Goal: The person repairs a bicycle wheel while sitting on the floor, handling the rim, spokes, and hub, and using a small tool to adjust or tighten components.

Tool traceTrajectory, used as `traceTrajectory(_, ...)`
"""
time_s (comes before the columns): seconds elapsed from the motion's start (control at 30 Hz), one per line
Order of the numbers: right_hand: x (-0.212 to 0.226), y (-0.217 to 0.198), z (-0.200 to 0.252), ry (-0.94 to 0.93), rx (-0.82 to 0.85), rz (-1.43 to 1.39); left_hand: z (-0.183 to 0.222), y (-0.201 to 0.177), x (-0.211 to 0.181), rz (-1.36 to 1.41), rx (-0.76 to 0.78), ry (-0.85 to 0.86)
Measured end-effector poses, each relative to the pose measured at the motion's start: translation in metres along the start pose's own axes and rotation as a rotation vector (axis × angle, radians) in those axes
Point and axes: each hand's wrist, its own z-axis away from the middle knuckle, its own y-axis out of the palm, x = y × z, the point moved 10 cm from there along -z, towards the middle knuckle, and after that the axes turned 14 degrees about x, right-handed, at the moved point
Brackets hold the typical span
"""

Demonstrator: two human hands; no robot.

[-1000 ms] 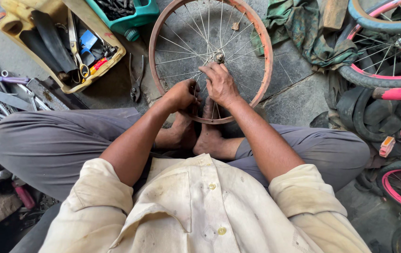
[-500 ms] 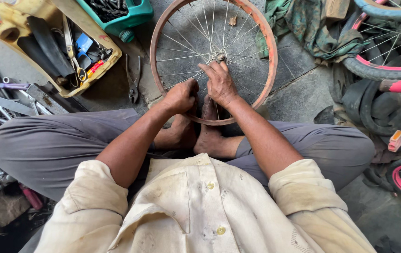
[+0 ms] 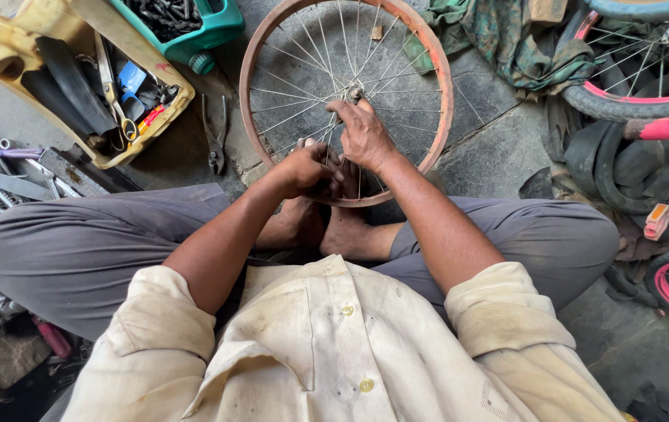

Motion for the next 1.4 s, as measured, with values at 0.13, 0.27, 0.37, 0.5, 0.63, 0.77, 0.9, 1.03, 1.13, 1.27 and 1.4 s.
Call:
traceTrajectory(0.13,-0.004,0.005,0.002,0.031,0.041,0.027,0.004,-0.005,-0.005,-0.31,-0.063,-0.07)
traceTrajectory(0.27,0.0,0.002,0.003,-0.027,0.004,0.039,0.003,0.002,-0.015,-0.434,0.011,-0.032)
traceTrajectory(0.37,-0.003,0.003,0.005,-0.037,-0.02,0.025,0.001,0.005,-0.021,-0.548,0.018,0.017)
traceTrajectory(0.5,-0.008,0.009,0.006,-0.039,-0.027,0.052,0.001,0.004,-0.003,-0.341,0.046,-0.064)
traceTrajectory(0.63,-0.013,0.012,0.007,-0.028,-0.053,0.079,0.001,0.006,-0.007,-0.381,0.046,0.008)
traceTrajectory(0.77,-0.009,0.013,0.005,-0.056,-0.073,0.115,0.002,0.002,-0.009,-0.453,0.029,-0.022)
traceTrajectory(0.9,-0.012,0.011,0.001,0.008,0.026,0.061,0.003,0.002,-0.018,-0.69,-0.052,-0.065)
traceTrajectory(1.03,-0.007,-0.001,-0.003,0.055,0.149,0.042,0.012,-0.002,-0.006,-0.446,-0.114,-0.158)
traceTrajectory(1.13,-0.003,-0.015,0.002,0.096,0.185,0.071,0.015,-0.01,-0.003,-0.342,-0.181,-0.094)
traceTrajectory(1.27,0.012,-0.029,0.008,0.111,0.138,0.239,0.018,-0.023,-0.017,-0.68,-0.346,0.108)
traceTrajectory(1.4,0.056,-0.019,0.012,-0.197,0.073,0.445,0.025,-0.012,-0.026,-1.011,-0.51,0.18)
